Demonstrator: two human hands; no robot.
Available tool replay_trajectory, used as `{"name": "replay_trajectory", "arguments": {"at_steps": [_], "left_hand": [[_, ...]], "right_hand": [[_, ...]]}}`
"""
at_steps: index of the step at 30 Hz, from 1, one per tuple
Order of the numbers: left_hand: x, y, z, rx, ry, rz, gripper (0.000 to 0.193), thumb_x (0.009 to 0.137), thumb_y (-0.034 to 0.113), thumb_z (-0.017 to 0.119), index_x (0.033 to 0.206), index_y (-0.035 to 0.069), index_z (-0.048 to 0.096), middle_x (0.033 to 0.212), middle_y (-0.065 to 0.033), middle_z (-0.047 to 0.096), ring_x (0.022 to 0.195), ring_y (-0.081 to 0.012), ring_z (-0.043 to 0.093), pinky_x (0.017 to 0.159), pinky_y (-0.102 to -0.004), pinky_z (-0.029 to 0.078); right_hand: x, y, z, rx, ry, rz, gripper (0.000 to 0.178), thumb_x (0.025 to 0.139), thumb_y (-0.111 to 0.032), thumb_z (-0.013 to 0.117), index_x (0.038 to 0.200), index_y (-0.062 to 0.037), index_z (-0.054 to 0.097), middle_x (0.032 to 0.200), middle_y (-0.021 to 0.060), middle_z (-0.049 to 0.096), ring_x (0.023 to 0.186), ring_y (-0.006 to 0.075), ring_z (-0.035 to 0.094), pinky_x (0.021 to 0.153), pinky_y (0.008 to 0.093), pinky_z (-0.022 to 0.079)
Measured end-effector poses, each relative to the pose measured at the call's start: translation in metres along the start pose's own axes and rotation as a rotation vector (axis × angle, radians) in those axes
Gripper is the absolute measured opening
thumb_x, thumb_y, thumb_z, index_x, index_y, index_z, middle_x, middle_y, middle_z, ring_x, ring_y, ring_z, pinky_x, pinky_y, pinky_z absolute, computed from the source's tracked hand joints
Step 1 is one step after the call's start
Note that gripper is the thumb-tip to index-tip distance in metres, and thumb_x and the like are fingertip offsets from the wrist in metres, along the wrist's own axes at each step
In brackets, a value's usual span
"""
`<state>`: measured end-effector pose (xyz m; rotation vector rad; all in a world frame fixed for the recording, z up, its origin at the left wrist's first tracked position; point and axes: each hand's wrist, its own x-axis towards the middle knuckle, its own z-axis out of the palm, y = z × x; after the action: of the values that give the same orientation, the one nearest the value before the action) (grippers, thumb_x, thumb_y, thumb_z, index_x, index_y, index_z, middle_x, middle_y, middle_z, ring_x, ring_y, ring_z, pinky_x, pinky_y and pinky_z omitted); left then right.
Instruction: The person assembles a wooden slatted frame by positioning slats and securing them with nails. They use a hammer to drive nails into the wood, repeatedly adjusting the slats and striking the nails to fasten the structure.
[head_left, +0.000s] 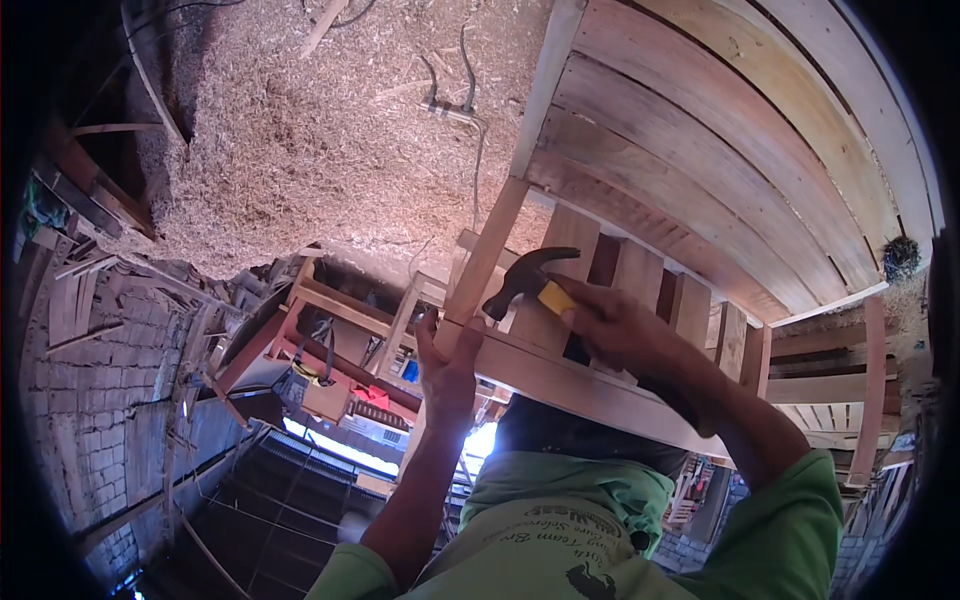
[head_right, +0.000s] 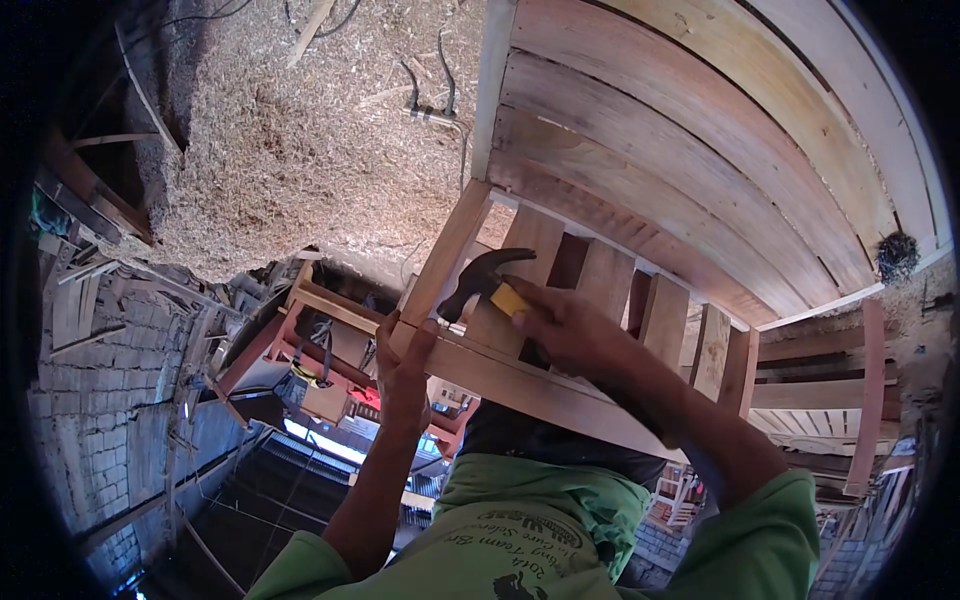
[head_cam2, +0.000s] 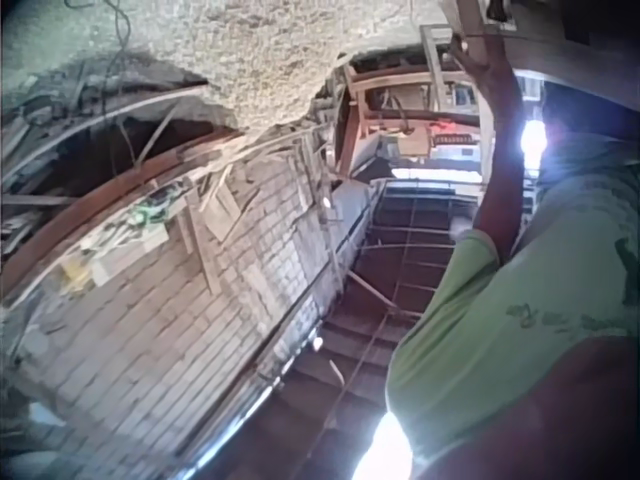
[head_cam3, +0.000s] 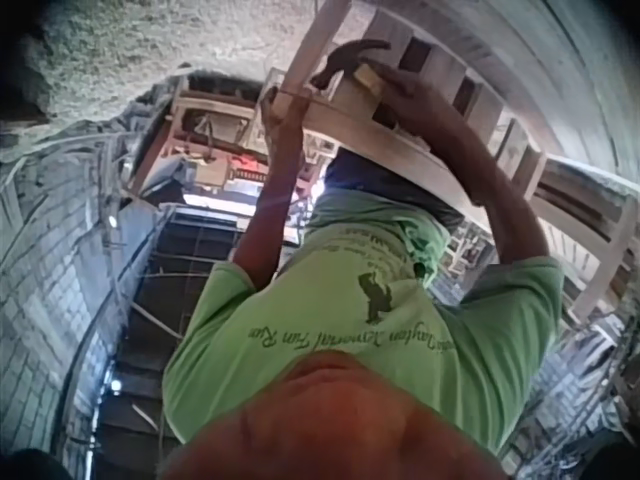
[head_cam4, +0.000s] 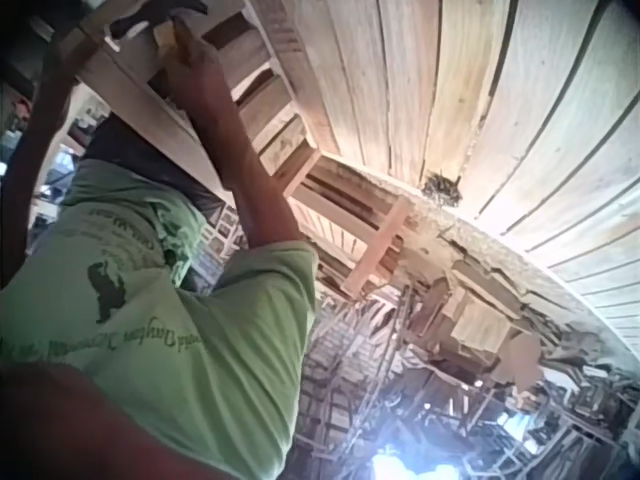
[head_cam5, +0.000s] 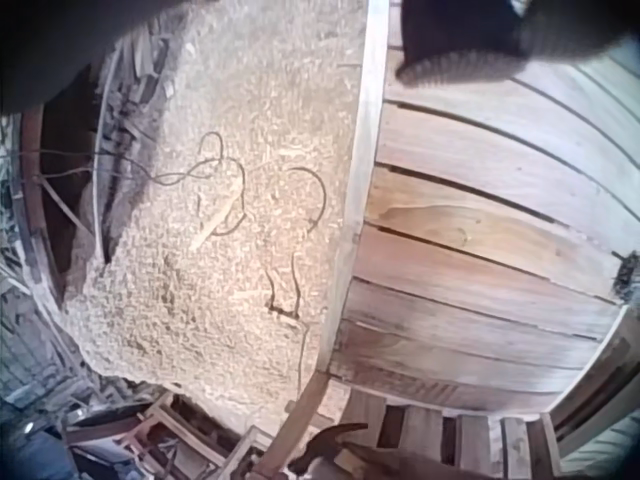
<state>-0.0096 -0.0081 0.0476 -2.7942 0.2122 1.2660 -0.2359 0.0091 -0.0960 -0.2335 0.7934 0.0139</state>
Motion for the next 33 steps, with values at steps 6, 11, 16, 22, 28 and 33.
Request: {"name": "replay_trajectory", "arguments": {"at_steps": [6,11,16,22,28,33], "left_hand": [[0.019,-0.029,0.003,0.206,0.226,0.511,0.063,0.113,0.049,0.056,0.143,-0.007,0.059,0.131,-0.0178,0.063,0.114,-0.0267,0.065,0.101,-0.041,0.054],[0.015,-0.034,0.024,-0.192,0.195,0.339,0.078,0.117,0.061,0.029,0.138,-0.007,0.062,0.128,-0.0167,0.067,0.117,-0.0274,0.065,0.103,-0.042,0.053],[0.017,-0.038,0.031,-0.251,0.289,0.413,0.075,0.116,0.06,0.033,0.127,-0.006,0.067,0.109,-0.0127,0.065,0.097,-0.0226,0.064,0.088,-0.0394,0.054],[0.022,-0.042,0.029,-0.202,0.298,0.44,0.076,0.117,0.058,0.029,0.124,-0.007,0.069,0.111,-0.0133,0.065,0.101,-0.0239,0.064,0.089,-0.0411,0.053],[0.024,-0.052,0.018,-0.061,0.253,0.46,0.083,0.116,0.064,0.026,0.135,-0.007,0.063,0.123,-0.0172,0.067,0.113,-0.0255,0.065,0.097,-0.0415,0.054],[0.016,-0.041,0.025,-0.178,0.256,0.388,0.077,0.116,0.06,0.028,0.127,-0.006,0.065,0.116,-0.0151,0.063,0.107,-0.0251,0.063,0.094,-0.0425,0.054]], "right_hand": [[0.001,-0.011,-0.032,0.133,0.22,0.048,0.057,0.114,-0.029,0.056,0.169,-0.017,0.044,0.082,0.0006,0.061,0.061,0.0076,0.052,0.057,0.0286,0.049],[0.018,0.035,-0.007,-0.194,0.122,-0.286,0.06,0.113,-0.031,0.058,0.169,-0.0164,0.043,0.083,0.0028,0.065,0.058,0.0084,0.054,0.051,0.0276,0.047],[0.003,-0.025,-0.022,0.079,0.135,0.014,0.059,0.113,-0.033,0.057,0.168,-0.0161,0.046,0.072,0.0004,0.058,0.057,0.0089,0.055,0.052,0.029,0.048],[0.005,-0.024,-0.008,-0.007,-0.156,0.092,0.053,0.115,-0.033,0.054,0.166,-0.0181,0.051,0.068,-0.001,0.055,0.054,0.0074,0.052,0.051,0.0273,0.045],[0.014,-0.024,-0.029,0.04,0.106,0.101,0.057,0.114,-0.032,0.06,0.168,-0.0175,0.048,0.076,-0.0056,0.051,0.06,0.0046,0.047,0.052,0.025,0.042],[0.006,-0.033,-0.016,0.038,-0.049,0.123,0.056,0.114,-0.032,0.06,0.166,-0.0175,0.048,0.072,-0.0044,0.052,0.056,0.0056,0.049,0.051,0.0242,0.043]]}}
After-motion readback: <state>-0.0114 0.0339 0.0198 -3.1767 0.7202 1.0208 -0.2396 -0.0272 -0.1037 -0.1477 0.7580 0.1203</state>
